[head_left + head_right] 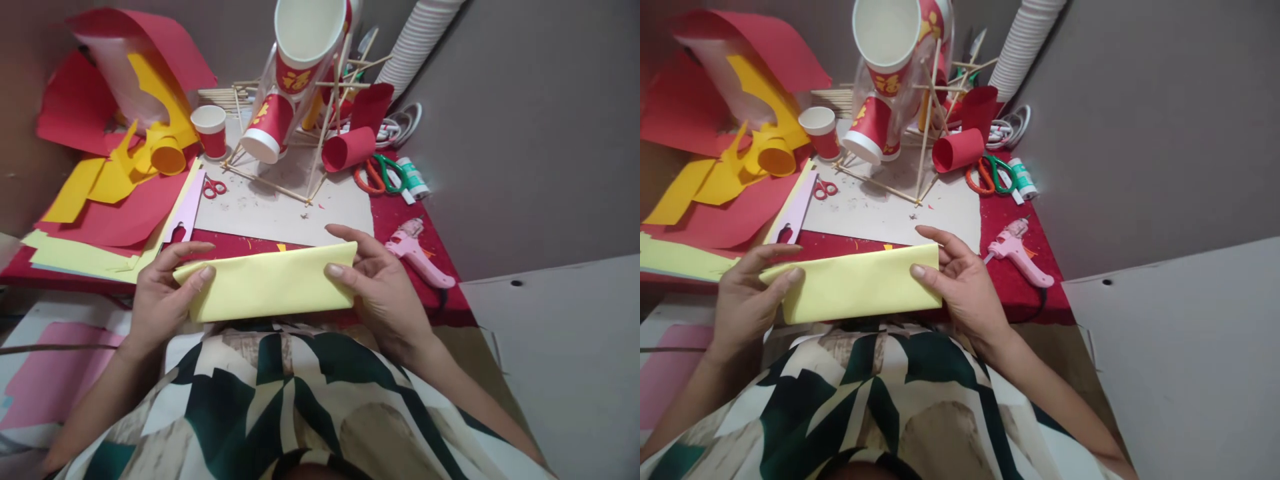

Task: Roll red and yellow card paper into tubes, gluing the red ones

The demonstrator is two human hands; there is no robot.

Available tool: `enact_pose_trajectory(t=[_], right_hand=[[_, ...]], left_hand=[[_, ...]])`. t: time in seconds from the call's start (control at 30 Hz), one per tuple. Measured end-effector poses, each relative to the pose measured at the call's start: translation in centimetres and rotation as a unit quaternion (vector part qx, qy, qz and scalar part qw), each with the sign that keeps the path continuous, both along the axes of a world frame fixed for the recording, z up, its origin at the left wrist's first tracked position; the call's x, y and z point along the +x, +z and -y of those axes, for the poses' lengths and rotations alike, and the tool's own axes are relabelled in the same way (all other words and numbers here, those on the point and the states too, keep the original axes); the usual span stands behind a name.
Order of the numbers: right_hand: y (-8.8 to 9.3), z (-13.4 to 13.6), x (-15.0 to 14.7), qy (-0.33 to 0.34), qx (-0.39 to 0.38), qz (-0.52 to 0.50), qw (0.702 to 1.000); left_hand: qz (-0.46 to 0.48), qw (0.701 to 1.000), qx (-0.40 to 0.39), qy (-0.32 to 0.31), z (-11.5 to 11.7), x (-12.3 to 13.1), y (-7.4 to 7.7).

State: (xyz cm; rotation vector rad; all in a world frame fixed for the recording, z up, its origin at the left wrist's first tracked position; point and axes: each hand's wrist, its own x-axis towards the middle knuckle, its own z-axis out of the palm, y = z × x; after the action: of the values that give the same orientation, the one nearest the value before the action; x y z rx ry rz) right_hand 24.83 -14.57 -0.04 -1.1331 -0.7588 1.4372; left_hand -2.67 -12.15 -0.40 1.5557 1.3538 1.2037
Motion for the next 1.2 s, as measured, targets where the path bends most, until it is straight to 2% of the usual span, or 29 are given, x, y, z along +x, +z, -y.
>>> enact_pose_trajectory(t=[0.13, 0.23, 0.33, 0.4, 0.53, 0.63, 0.77, 0.87, 0.93, 1.03, 1.1, 1.2], right_hand=[[-0.6, -0.5, 0.2, 0.014, -0.030, 0.013, 0.999], [-1.0, -1.2, 0.2, 0.001, -0.023, 0.046, 0.999], [-1.2, -2.6, 0.1, -0.029, 0.023, 0.066, 0.997], [-1.2, -4.0, 0.1, -0.047, 0.068, 0.086, 0.993], [-1.4, -7.3, 0.1, -0.083, 0.190, 0.146, 0.967], [-1.4, -9.5, 0.4, -0.097, 0.294, 0.205, 0.928], [-1.2, -10.7, 1.5, -0.023, 0.416, 0.296, 0.859], [-1.5, -9.9, 2.6, 0.029, 0.476, 0.394, 0.786], [-2.1, -8.8, 3.3, 0.047, 0.506, 0.457, 0.730], [-2.9, -6.8, 4.3, 0.050, 0.515, 0.539, 0.665], [-3.2, -5.4, 4.8, 0.054, 0.485, 0.576, 0.656], [-3.6, -3.6, 5.0, 0.092, 0.438, 0.602, 0.661]], left_hand=[[-0.042, 0.999, 0.022, 0.002, 0.0, 0.2, 0.1], [-0.027, 0.999, 0.015, -0.012, -0.6, 0.1, -0.4], [0.020, 0.998, 0.029, -0.044, -2.2, -0.1, -1.3], [0.036, 0.994, 0.078, -0.062, -3.6, -0.6, -1.9], [0.021, 0.988, 0.132, -0.076, -6.2, -1.6, -2.2], [-0.003, 0.986, 0.152, -0.075, -7.0, -1.9, -1.6], [-0.059, 0.971, 0.232, -0.001, -6.4, -1.6, -0.9], [-0.085, 0.954, 0.279, 0.064, -5.1, -1.2, -0.9], [-0.101, 0.941, 0.314, 0.077, -4.2, -1.0, -1.1], [-0.148, 0.914, 0.377, 0.030, -3.4, -0.3, -1.0], [-0.201, 0.897, 0.392, -0.033, -3.3, 0.4, -0.8], [-0.288, 0.881, 0.347, -0.143, -3.6, 1.9, -1.0]])
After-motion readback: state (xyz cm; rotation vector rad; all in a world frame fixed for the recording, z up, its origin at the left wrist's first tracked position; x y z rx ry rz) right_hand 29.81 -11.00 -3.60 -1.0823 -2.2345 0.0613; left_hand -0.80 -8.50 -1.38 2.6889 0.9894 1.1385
